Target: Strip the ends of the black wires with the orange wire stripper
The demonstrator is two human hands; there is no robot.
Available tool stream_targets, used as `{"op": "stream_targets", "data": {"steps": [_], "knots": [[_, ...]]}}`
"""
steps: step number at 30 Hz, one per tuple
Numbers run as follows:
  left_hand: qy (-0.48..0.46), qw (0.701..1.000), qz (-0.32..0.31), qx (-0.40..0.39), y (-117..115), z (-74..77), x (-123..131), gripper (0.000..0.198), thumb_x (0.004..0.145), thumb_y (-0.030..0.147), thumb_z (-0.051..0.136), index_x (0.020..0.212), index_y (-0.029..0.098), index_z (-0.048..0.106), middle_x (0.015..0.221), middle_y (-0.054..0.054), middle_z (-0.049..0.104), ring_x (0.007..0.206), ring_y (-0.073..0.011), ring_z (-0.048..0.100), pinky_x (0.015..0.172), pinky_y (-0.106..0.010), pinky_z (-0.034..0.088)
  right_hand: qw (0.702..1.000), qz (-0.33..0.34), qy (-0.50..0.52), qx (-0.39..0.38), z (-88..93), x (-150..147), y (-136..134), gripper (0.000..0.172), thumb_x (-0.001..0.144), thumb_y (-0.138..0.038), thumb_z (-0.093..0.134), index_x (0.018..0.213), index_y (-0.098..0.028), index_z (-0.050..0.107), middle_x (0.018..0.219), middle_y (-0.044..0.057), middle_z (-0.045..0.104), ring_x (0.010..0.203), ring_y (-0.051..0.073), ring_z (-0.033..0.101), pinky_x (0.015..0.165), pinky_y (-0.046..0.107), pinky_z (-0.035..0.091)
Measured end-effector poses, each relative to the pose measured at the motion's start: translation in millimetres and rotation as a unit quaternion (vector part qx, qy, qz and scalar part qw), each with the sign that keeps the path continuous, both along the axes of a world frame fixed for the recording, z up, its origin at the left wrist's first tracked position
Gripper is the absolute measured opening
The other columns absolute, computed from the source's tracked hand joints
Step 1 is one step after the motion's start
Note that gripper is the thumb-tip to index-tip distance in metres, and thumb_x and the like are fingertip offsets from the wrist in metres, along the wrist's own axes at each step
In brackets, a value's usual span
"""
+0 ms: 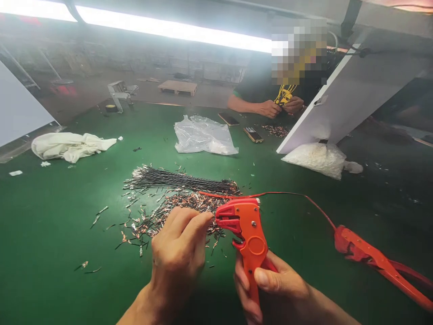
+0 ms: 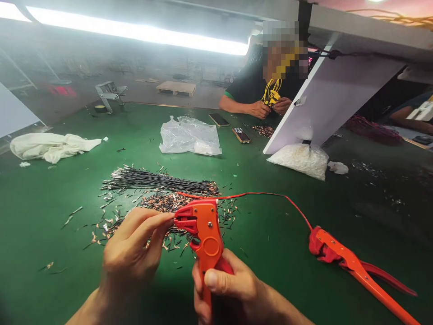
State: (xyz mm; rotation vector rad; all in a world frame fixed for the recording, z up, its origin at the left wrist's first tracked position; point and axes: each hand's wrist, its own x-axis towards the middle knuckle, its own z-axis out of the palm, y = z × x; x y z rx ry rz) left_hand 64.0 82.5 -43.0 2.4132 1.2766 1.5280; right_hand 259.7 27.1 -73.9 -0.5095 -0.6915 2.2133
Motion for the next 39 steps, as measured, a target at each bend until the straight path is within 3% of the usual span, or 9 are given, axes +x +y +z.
{"op": "stream_targets", "data": {"steps": [16,27,39], "knots": [[0.029,0.999,0.033,-0.015,0.0,-3.0,3.2,0.014,0.088,0.006,0.057,0.097,0.015,0.064,0.076,-0.002,0.062,0.068,-0.0112,0.057,0.062,-0.021,0.046,0.999,0.035,-0.002,-0.038,8.4,2.6,0.9,0.024,0.085,-0.036,0.065,0.084,-0.016,0.051,0.062,-0.004,0.045,0.048,0.006,0.040,0.043,0.016,0.036],[0.045,0.997,0.036,-0.042,1.5,-7.8,2.8,0.013,0.093,0.011,0.051,0.091,0.017,0.062,0.072,0.000,0.060,0.061,-0.0100,0.058,0.059,-0.020,0.047,0.999,0.036,-0.017,-0.035,9.9,0.2,3.3,0.026,0.084,-0.036,0.064,0.078,-0.017,0.048,0.062,-0.006,0.041,0.046,0.005,0.035,0.041,0.015,0.036],[0.011,0.998,-0.004,-0.064,3.8,-2.8,2.2,0.009,0.092,0.012,0.054,0.096,0.016,0.061,0.077,0.000,0.064,0.066,-0.0093,0.059,0.065,-0.020,0.048,0.999,0.028,0.003,-0.021,4.9,3.7,2.8,0.021,0.086,-0.032,0.062,0.079,-0.017,0.050,0.063,-0.005,0.042,0.046,0.005,0.035,0.041,0.017,0.038]]}}
